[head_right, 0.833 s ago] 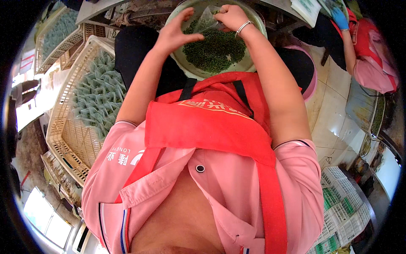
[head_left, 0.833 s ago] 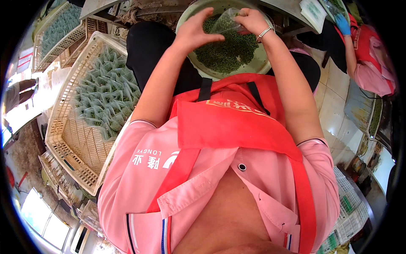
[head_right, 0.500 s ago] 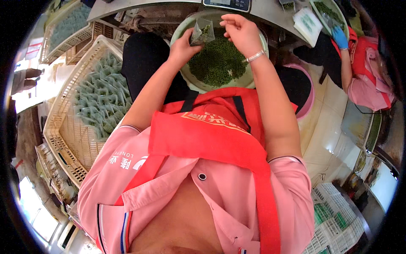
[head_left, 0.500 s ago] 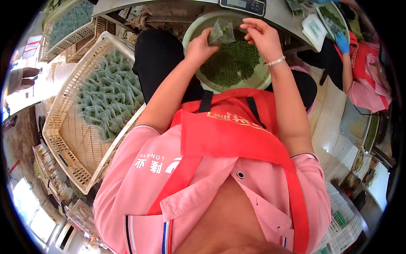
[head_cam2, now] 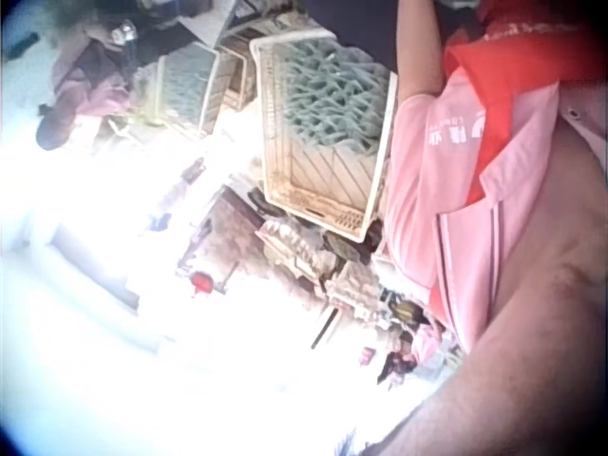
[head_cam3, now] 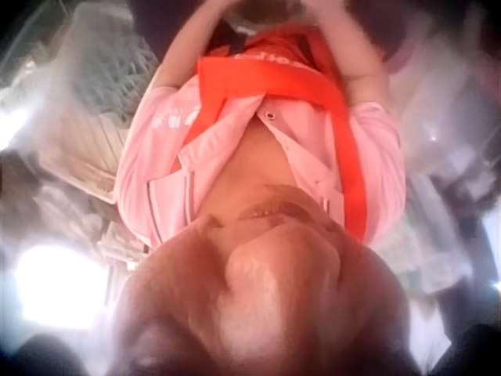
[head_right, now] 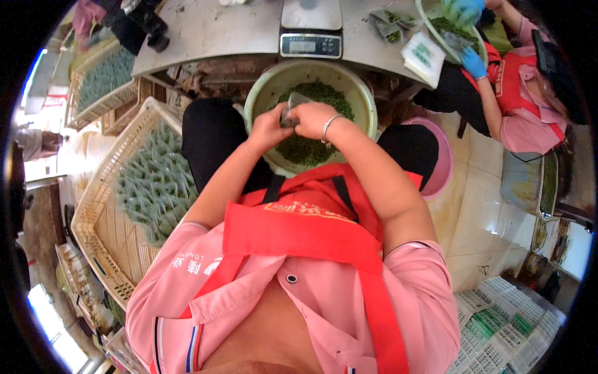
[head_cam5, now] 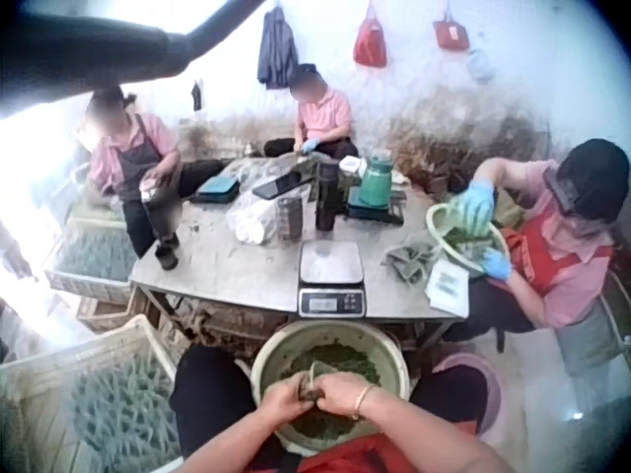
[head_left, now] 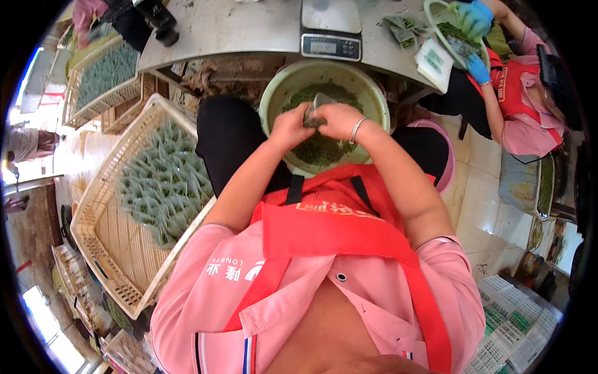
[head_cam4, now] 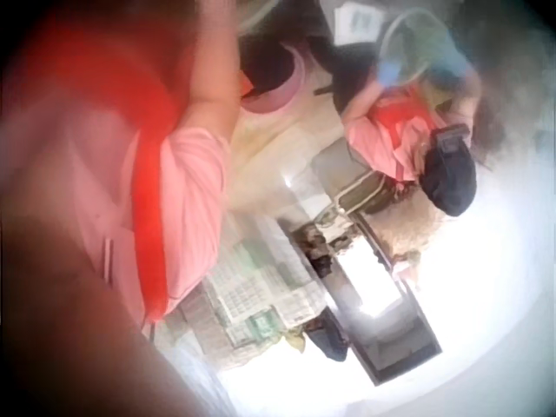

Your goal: The person scoops green tea leaves from a bowl on their lap into small mesh bags, weighs each filled bag on a digital scale, and places the finished bags into a nearby basket. The process is repeated continuously.

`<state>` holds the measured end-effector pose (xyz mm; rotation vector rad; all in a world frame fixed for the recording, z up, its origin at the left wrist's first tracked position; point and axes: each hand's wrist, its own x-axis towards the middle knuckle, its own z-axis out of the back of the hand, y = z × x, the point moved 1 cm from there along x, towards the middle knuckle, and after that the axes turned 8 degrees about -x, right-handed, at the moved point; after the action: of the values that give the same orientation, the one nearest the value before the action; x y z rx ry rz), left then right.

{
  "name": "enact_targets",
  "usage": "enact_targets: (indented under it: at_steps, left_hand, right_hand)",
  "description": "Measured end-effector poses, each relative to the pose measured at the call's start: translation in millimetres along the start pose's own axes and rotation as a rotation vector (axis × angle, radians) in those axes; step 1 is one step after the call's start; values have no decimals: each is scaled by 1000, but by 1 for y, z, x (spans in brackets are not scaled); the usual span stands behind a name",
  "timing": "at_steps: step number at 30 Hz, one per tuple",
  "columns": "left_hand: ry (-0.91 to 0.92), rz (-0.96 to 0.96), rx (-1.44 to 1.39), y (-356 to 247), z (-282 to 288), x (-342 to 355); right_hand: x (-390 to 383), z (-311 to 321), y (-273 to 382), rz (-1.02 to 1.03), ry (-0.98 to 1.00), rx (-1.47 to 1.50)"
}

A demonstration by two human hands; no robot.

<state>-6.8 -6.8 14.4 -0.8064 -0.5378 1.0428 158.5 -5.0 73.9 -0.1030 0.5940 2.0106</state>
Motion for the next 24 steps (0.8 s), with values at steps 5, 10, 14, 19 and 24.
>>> enact_targets:
  at_steps: [5,10,14,19,24]
  left_hand:
    - [-67,128,-71,-8,16,2]
    - [-44,-157,14,-10,11,4]
    - [166,-23,-21,-30,35,5]
    - [-154,-47,-516,-1,97,37]
    - [-354,76,-573,49,99,54]
  right_hand:
    - [-16,23,9,74,-282,211]
    - [-10,7,4,-16,-81,45]
    - [-11,13,-3,-16,-120,177]
    - [-6,87,-8,-189,-443,413]
    - [50,114,-38,-107,-1006,33]
